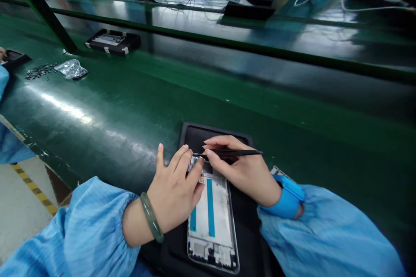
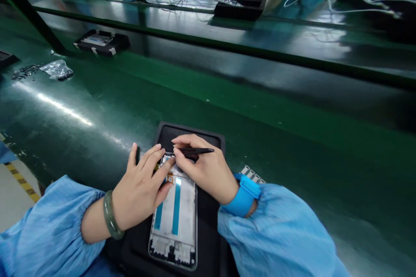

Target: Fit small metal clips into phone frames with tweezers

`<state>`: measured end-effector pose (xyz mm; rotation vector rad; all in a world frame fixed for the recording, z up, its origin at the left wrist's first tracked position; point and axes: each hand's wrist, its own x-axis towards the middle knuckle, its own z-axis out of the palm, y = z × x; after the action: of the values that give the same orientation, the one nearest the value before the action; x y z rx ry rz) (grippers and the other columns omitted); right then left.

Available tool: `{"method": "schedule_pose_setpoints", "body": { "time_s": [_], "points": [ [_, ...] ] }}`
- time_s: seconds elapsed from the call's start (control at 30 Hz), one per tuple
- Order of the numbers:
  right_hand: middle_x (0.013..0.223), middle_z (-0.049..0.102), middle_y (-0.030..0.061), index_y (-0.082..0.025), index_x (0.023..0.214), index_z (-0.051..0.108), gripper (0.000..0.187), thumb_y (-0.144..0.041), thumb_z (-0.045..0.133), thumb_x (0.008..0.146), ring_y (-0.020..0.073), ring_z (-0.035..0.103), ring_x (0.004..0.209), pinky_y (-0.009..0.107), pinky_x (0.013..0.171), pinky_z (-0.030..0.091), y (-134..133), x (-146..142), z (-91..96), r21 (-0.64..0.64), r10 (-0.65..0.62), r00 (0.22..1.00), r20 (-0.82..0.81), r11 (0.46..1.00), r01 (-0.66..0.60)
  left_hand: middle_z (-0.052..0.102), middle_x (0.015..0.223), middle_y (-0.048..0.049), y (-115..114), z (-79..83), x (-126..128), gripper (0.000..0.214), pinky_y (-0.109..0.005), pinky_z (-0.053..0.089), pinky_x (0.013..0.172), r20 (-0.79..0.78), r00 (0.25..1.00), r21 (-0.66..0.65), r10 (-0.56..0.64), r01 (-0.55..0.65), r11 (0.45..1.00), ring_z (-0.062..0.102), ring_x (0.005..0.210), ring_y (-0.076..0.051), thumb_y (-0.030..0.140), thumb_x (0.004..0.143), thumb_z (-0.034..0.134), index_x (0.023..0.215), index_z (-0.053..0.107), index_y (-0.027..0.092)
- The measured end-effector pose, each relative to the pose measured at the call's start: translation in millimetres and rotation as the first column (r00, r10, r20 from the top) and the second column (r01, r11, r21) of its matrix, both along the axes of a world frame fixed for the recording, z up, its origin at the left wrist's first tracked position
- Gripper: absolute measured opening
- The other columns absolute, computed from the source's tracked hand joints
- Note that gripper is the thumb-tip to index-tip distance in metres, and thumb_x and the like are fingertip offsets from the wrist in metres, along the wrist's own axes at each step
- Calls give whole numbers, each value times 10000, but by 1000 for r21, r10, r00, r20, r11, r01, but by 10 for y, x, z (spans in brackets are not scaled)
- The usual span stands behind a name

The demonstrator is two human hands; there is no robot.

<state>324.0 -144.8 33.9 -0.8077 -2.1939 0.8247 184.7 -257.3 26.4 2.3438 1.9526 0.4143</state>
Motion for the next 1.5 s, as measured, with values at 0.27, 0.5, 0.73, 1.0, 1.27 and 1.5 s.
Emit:
{"method": "schedule_pose_setpoints", "body": {
  "time_s": [0.27, 0.5, 0.73, 1.0, 1.27, 1.5],
  "points": [
    [873, 658, 28, -208, 976, 581, 160, -152, 564, 827, 145, 654, 758, 237, 642, 568, 13, 18, -9, -15, 36, 999, -22, 999, -36, 495, 1306, -139, 11, -7, -21, 388, -662, 153, 1055, 5, 1000, -6, -1, 1, 1000, 324, 1318, -254, 329, 936, 372, 1279, 464, 172],
    [854, 644, 30, -218, 921, 608, 115, -149, 560, 843, 156, 632, 763, 260, 638, 545, -20, 47, -14, 20, 66, 997, -51, 998, -65, 487, 1316, -133, 2, 2, -9, 397, -660, 150, 1057, 3, 1000, -9, -10, 10, 1000, 305, 1328, -253, 325, 938, 365, 1295, 448, 172],
    [841, 640, 15, -242, 927, 607, 135, -142, 568, 846, 158, 618, 762, 292, 679, 520, -33, 57, -31, 88, 100, 993, -55, 992, -95, 485, 1319, -131, 3, -1, -10, 395, -663, 152, 1056, 6, 1000, -2, -8, 8, 1000, 309, 1325, -256, 321, 938, 368, 1294, 448, 170],
    [865, 661, 29, -214, 917, 615, 113, -155, 551, 845, 155, 634, 781, 269, 675, 531, 26, 8, 34, 49, 74, 997, 25, 996, -75, 484, 1309, -144, 14, -8, -14, 402, -663, 159, 1052, -8, 1000, -3, -16, 16, 1000, 308, 1324, -266, 346, 938, 368, 1285, 455, 161],
    [937, 687, 23, -204, 984, 629, 168, -189, 549, 837, 146, 656, 768, 255, 683, 544, 114, -84, 135, 0, 105, 983, 149, 994, -106, 497, 1271, -160, 19, 4, -39, 452, -681, 151, 1043, -35, 999, -3, -39, 39, 999, 326, 1305, -282, 440, 924, 386, 1255, 473, 145],
    [819, 670, 20, -195, 974, 628, 159, -214, 568, 828, 135, 645, 684, 229, 590, 542, 101, 13, 112, -60, 46, 995, 88, 997, -41, 512, 1255, -163, 16, 8, -35, 461, -678, 134, 1048, -42, 998, 18, -36, 37, 999, 357, 1285, -280, 425, 928, 373, 1281, 461, 141]
  ]
}}
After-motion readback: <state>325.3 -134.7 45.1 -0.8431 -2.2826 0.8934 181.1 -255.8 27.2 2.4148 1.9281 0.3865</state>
